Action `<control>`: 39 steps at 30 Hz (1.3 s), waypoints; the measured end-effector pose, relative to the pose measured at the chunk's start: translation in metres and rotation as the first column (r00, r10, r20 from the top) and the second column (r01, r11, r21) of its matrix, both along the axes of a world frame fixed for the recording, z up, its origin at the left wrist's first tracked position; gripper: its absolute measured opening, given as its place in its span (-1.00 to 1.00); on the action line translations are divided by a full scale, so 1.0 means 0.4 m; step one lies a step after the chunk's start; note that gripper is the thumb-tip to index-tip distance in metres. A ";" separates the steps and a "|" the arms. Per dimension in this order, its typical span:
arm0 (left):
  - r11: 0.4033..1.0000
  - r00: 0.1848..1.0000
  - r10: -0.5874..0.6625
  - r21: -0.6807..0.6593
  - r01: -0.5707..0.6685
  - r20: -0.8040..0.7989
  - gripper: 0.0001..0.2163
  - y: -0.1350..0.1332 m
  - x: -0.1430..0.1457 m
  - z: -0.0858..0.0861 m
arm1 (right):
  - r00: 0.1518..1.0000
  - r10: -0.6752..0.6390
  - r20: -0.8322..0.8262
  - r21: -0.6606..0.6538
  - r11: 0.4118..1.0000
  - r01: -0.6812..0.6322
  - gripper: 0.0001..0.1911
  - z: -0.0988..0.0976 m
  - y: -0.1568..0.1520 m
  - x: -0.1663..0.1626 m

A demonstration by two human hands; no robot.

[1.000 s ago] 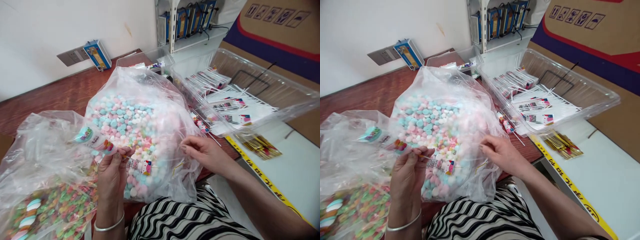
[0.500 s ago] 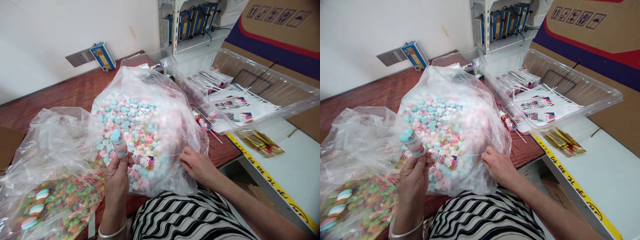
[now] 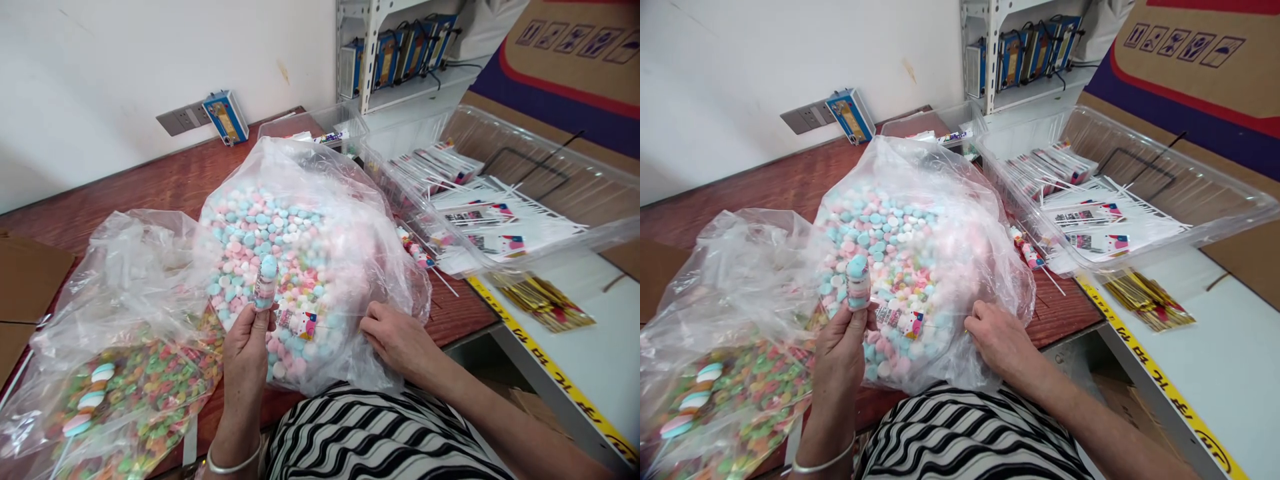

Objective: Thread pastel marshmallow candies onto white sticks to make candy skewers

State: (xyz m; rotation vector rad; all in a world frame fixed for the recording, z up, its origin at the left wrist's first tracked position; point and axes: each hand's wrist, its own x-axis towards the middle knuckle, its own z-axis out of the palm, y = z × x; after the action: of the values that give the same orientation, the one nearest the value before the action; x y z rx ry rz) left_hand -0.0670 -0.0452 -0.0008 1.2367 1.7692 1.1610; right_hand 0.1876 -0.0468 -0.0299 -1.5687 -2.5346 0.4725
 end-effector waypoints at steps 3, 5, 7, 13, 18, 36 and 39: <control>0.998 0.992 -0.059 0.031 0.063 -0.112 -0.72 0.006 -0.003 0.006 | 0.986 0.002 -0.166 0.071 0.997 0.010 -0.85 -0.004 -0.003 0.004; 0.988 0.967 -0.102 0.085 0.125 -0.233 -0.74 0.012 -0.001 0.008 | 0.962 0.001 -0.275 0.137 0.990 0.038 -0.87 0.013 -0.005 0.005; 0.970 0.921 -0.136 0.138 0.199 -0.366 -0.78 0.021 0.009 0.005 | 0.934 -0.014 -0.357 0.209 0.973 0.094 -0.87 0.040 -0.006 -0.002; 0.927 0.717 -0.187 0.120 0.355 -0.671 -0.78 0.050 0.085 -0.024 | 0.912 0.031 -0.409 0.526 0.825 0.208 -0.77 0.091 0.018 -0.087; 0.916 0.690 -0.125 0.184 0.357 -0.713 -0.88 0.052 0.136 -0.036 | 0.968 -0.041 -0.249 0.601 0.777 0.188 -0.69 0.055 0.070 -0.148; 0.890 0.693 -0.110 0.240 0.388 -0.712 -0.68 0.044 0.149 -0.063 | 0.996 0.001 -0.094 0.618 0.784 0.058 -0.73 0.041 0.081 -0.158; 0.911 0.831 -0.129 0.266 0.314 -0.542 -0.75 0.054 0.146 -0.053 | 0.986 0.068 -0.153 0.610 0.791 0.040 -0.77 0.034 0.076 -0.158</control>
State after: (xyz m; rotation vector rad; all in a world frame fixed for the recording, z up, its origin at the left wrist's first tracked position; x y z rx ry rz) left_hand -0.0087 -0.0238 -0.0218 2.0729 1.7523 1.0942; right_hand 0.1245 -0.0164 -0.0164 -1.1971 -2.2335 -0.2110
